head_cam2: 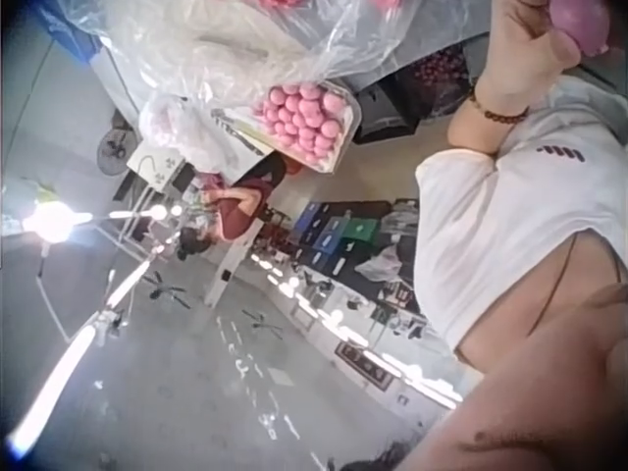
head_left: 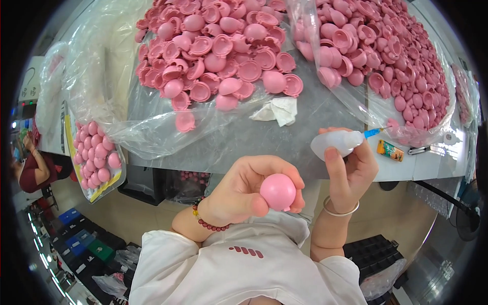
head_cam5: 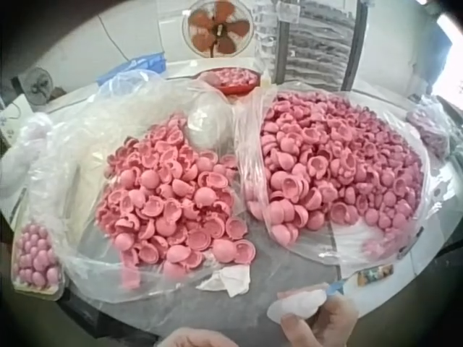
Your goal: Assemble pink plastic toy halves by applying glue to the rim and pressing them together.
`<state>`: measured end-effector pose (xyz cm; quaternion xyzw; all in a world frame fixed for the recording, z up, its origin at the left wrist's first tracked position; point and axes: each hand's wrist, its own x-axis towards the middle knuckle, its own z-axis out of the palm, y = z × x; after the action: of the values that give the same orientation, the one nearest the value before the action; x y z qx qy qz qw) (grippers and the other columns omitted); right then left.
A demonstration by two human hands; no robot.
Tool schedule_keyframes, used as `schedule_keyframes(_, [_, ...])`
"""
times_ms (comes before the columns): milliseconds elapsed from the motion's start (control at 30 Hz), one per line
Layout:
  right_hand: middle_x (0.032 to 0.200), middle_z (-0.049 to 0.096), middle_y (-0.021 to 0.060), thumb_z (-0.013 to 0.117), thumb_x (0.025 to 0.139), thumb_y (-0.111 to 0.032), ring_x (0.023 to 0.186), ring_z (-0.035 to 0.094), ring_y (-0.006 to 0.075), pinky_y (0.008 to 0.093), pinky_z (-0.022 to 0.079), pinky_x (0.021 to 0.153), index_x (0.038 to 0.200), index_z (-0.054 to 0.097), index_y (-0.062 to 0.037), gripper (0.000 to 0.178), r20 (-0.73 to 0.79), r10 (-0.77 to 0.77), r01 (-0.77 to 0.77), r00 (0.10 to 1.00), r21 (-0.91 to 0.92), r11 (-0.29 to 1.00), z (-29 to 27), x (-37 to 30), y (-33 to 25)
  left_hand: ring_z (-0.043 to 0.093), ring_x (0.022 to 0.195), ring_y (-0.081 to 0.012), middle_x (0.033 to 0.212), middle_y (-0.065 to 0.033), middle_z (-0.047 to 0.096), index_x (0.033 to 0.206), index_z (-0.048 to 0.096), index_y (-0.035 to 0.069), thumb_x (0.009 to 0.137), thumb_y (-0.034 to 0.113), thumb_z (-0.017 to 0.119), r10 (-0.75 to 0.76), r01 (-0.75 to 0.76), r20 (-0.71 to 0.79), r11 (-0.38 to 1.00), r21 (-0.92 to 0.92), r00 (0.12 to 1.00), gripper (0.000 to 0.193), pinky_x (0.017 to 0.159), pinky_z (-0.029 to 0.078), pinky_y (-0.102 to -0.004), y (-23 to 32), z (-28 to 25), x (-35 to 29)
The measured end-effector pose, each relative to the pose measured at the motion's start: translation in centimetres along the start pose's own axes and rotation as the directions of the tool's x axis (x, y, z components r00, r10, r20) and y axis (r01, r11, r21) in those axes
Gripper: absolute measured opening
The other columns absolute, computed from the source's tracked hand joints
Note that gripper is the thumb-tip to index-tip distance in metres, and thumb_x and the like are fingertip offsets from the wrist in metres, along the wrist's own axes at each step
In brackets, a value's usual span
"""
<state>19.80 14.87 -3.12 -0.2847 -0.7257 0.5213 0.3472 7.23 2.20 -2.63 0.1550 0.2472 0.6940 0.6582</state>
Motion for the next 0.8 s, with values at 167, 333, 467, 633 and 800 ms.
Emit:
schedule_keyframes(167, [0.083,0.059,0.0131,0.06,0.069,-0.003,0.075,0.057,0.0176,0.0272,0.043,0.072,0.087,0.054,0.0073,0.021,-0.176,0.062,-0.04,0.982,0.129,0.991,0.6,-0.3,-0.4,0.055,0.066,-0.0254,0.071,-0.0157,0.057,0.094,0.049,-0.005,0.073,0.035,0.064,0.388,-0.347,0.031,0.78,0.521,0.921,0.047,0.058,0.047,-0.0337,3.1,-0.4,-2.4])
schedule_keyframes(333, [0.083,0.058,0.0139,0.061,0.069,-0.007,0.078,0.057,0.0209,0.0293,0.043,0.072,0.088,0.053,0.0075,0.026,-0.146,0.037,-0.023,0.989,0.095,0.995,0.3,-0.4,-0.4,0.053,0.092,-0.0193,0.097,-0.0118,0.057,0.102,0.052,-0.002,0.083,0.012,0.049,0.954,0.254,0.16,-0.225,0.941,0.255,0.024,0.08,0.04,-0.0287,10.3,-5.4,-7.3])
schedule_keyframes(467, [0.082,0.059,0.0139,0.061,0.068,-0.007,0.077,0.057,0.0204,0.0288,0.043,0.072,0.087,0.053,0.0073,0.025,-0.118,0.028,-0.019,0.993,0.081,0.997,0.4,-0.3,-0.2,0.047,0.105,-0.027,0.114,-0.0131,0.05,0.115,0.046,0.002,0.084,0.012,0.043,0.838,0.673,0.0,-0.437,0.597,0.545,0.032,0.089,0.034,-0.034,13.5,-7.9,-11.4])
schedule_keyframes(633, [0.08,0.06,0.0128,0.061,0.068,-0.007,0.075,0.057,0.0177,0.0263,0.043,0.071,0.085,0.054,0.0062,0.023,-0.104,0.021,-0.015,0.994,0.066,0.998,0.4,-0.3,-0.1,0.041,0.11,-0.0286,0.118,-0.0155,0.047,0.116,0.045,0.001,0.086,0.013,0.039,0.834,0.696,0.055,-0.492,0.522,0.548,0.034,0.094,0.028,-0.0355,13.0,-9.4,-11.7])
schedule_keyframes(800, [0.079,0.06,0.0114,0.062,0.068,-0.007,0.072,0.056,0.015,0.0241,0.043,0.068,0.086,0.054,0.0055,0.022,-0.097,-0.004,0.007,0.995,0.027,1.0,0.4,-0.2,-0.2,0.044,0.107,-0.0289,0.116,-0.0168,0.048,0.114,0.047,0.001,0.086,0.014,0.039,0.866,0.783,0.099,-0.488,0.387,0.491,0.032,0.092,0.03,-0.0354,14.1,-10.2,-10.9])
